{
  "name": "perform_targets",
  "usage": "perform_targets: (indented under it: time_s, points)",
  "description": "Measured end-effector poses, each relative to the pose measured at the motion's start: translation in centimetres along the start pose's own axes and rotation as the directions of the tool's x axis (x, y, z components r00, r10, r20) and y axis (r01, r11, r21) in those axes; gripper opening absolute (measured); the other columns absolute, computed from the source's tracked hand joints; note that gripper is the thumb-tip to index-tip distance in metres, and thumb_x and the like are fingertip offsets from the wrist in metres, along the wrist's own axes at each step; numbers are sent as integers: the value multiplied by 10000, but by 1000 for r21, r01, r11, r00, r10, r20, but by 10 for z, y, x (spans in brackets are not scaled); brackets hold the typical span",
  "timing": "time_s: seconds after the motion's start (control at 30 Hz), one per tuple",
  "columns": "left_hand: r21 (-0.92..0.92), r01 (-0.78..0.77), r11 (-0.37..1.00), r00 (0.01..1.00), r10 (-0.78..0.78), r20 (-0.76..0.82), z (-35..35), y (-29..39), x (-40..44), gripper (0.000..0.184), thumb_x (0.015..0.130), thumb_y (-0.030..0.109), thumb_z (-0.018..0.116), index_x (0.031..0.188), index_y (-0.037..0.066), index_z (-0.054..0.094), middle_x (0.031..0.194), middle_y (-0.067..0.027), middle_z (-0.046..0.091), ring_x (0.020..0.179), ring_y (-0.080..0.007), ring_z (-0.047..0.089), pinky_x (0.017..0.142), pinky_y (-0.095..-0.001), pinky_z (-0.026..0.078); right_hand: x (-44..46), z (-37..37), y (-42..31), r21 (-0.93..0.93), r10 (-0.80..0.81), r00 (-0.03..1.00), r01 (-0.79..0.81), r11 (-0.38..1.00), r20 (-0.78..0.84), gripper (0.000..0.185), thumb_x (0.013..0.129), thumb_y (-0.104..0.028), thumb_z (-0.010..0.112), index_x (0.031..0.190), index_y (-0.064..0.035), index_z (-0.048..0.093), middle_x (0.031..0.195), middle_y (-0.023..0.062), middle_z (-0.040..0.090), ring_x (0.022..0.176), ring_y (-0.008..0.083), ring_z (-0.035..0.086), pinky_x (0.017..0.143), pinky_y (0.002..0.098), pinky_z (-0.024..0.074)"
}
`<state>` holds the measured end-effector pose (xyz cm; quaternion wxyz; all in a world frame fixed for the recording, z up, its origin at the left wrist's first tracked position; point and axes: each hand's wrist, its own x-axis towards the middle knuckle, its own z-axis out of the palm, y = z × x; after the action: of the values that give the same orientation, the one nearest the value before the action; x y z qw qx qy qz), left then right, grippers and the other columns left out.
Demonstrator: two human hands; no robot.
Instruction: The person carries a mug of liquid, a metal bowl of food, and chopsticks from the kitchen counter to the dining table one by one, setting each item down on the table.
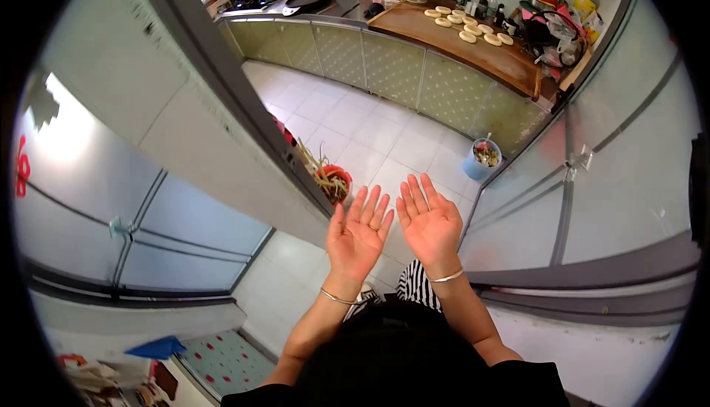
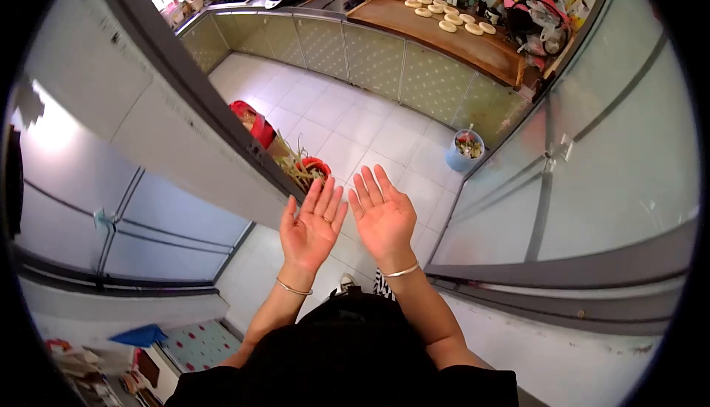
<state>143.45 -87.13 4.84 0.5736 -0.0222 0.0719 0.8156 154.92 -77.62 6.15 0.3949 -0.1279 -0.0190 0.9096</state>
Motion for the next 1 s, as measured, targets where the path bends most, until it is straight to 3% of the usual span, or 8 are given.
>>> perform_targets:
  time_s: [0.2,0.43,0.57,0.8,1.0]
  points:
    - [16,2,1000,1000,-2,-24,-4,18,131,518,968,389,407,1366,58,435,1458,-126,391,1353,-282,357,1131,-435,265,130,-5,-27,-28,47,998,-48,998,-44,435,863,-214,507,1260,-38,535,1346,111,499,1251,256,459,1071,390,362]
    - [-22,-113,993,994,113,-3,24,32,302,477,969,352,422,1315,26,465,1430,-151,415,1333,-294,378,1125,-441,278,306,39,-89,-54,150,987,-148,988,49,435,871,-208,515,1267,-28,508,1296,106,527,1207,257,491,1051,396,389]
    - [-82,-223,971,974,220,-46,37,51,380,465,969,335,422,1290,4,477,1407,-158,438,1321,-300,391,1121,-450,284,385,58,-106,-80,243,970,-242,967,-3,396,873,-204,502,1224,-30,560,1272,111,563,1198,250,512,1025,394,413]
    - [-116,-282,952,958,273,-89,23,109,494,455,970,321,429,1294,4,475,1404,-149,448,1320,-288,395,1109,-447,301,523,61,-87,-30,382,921,-385,922,-76,351,882,-182,487,1182,-29,587,1219,108,601,1163,244,539,1012,383,425]
    - [-116,-256,960,967,255,-20,4,184,639,433,973,302,428,1298,21,474,1380,-125,477,1291,-267,426,1094,-420,326,679,86,-69,-96,359,933,-359,928,-22,325,890,-178,491,1164,-23,572,1163,102,608,1119,239,552,1000,383,440]
